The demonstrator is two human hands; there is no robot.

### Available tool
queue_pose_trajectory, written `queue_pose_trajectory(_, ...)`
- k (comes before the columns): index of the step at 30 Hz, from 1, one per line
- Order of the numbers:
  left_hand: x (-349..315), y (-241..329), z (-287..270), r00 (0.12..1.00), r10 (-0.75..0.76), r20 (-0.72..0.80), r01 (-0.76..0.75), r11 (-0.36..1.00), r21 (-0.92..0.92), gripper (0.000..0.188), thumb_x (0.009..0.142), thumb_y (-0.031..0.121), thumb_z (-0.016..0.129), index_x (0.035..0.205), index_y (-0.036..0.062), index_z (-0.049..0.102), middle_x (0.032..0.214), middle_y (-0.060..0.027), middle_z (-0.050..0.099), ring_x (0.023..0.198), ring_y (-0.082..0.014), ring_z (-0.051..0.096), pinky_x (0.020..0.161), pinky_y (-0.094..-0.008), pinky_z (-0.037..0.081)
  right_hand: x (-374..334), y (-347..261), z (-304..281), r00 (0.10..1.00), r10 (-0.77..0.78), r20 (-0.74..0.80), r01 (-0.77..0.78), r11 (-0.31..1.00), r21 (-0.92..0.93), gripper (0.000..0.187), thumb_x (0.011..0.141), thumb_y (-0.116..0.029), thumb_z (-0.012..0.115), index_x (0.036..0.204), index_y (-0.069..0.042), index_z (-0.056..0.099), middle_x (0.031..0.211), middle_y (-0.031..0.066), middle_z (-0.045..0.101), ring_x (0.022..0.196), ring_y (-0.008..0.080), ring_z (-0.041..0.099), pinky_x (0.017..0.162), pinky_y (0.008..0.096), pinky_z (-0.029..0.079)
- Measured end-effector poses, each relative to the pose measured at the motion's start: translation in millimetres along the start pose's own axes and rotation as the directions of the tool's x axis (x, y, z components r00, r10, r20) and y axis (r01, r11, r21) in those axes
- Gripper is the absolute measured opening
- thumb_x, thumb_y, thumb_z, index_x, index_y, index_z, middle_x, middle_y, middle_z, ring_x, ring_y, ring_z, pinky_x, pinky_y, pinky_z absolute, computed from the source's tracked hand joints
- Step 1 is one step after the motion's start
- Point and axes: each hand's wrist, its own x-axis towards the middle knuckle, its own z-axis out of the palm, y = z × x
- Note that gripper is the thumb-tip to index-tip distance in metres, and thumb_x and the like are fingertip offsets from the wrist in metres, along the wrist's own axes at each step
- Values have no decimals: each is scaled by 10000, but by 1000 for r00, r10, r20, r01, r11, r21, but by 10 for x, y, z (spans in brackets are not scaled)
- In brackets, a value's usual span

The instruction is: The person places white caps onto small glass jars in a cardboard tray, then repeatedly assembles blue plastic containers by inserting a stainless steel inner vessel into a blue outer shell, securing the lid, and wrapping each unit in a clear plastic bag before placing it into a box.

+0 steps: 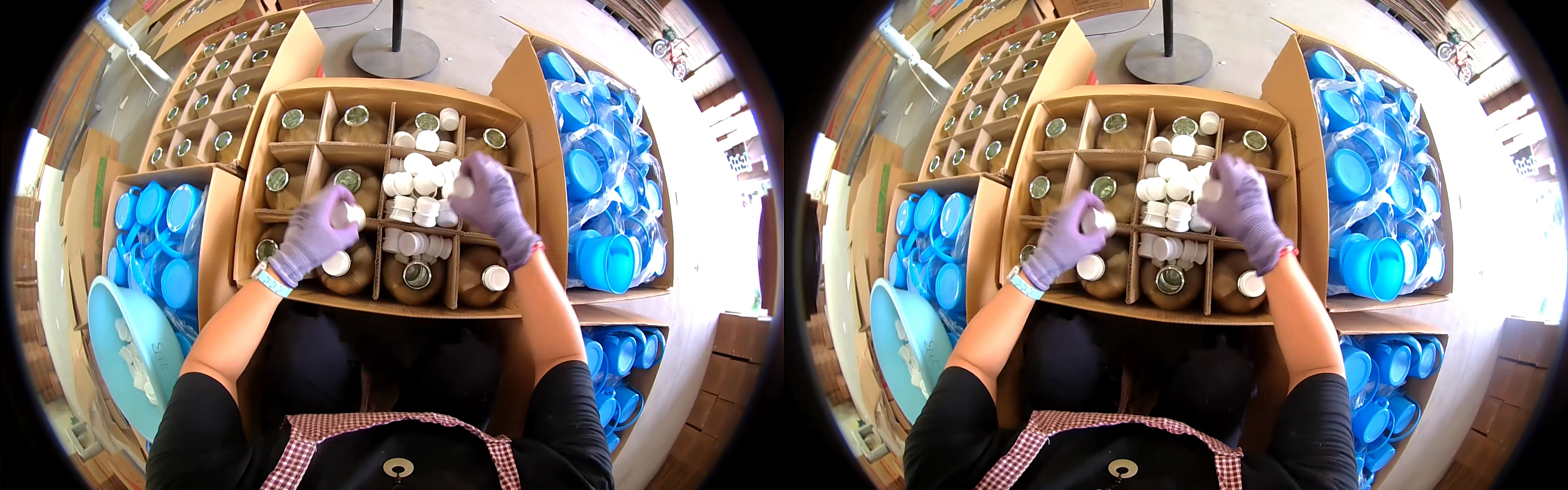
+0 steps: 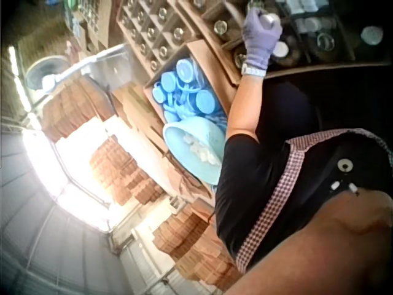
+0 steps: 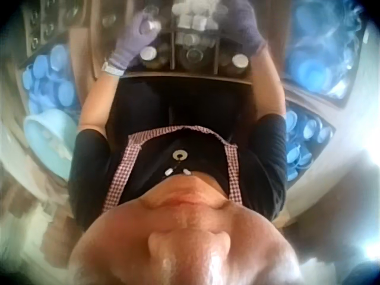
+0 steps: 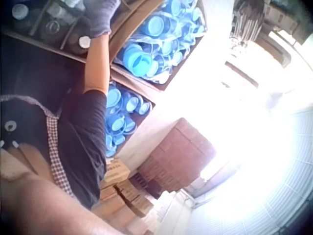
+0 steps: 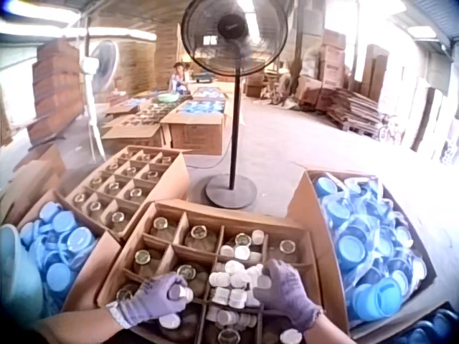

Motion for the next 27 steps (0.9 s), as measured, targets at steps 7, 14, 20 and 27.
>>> queue_pose_trajectory(7,821,-268,246,998,-20,60,-21,798,602,402,894,337,702,1180,65,627,1166,-160,646,1129,-380,629,991,-502,490,764,950,-24,922,360,-144,-387,876,-288,535,885,-407,664,1320,-98,620,1310,211,574,1196,428,603,995,558,500)
queue_pose_trajectory(14,860,-315,253,987,-52,152,-39,843,537,586,888,482,727,1292,81,588,1255,-168,589,1181,-377,604,1011,-505,484,1022,1216,202,906,423,-3,-412,881,-233,734,933,-635,612,1409,-82,539,1414,230,548,1282,444,580,1060,531,485)
queue_pose_trajectory(20,797,-341,309,980,-109,166,-14,799,601,726,837,424,791,1421,121,483,1313,-169,554,1219,-381,586,1035,-496,485,724,1066,141,982,22,-188,-50,988,-146,561,867,-368,719,1348,-113,584,1381,227,564,1273,440,564,1079,511,465)
queue_pose_trajectory(27,908,-207,320,974,164,157,-202,942,269,678,772,499,807,1319,130,654,1311,-125,618,1278,-349,559,1110,-525,412,342,310,74,947,-290,137,312,930,-192,434,737,-180,810,1160,-173,714,1183,82,636,1304,314,533,1192,532,320)
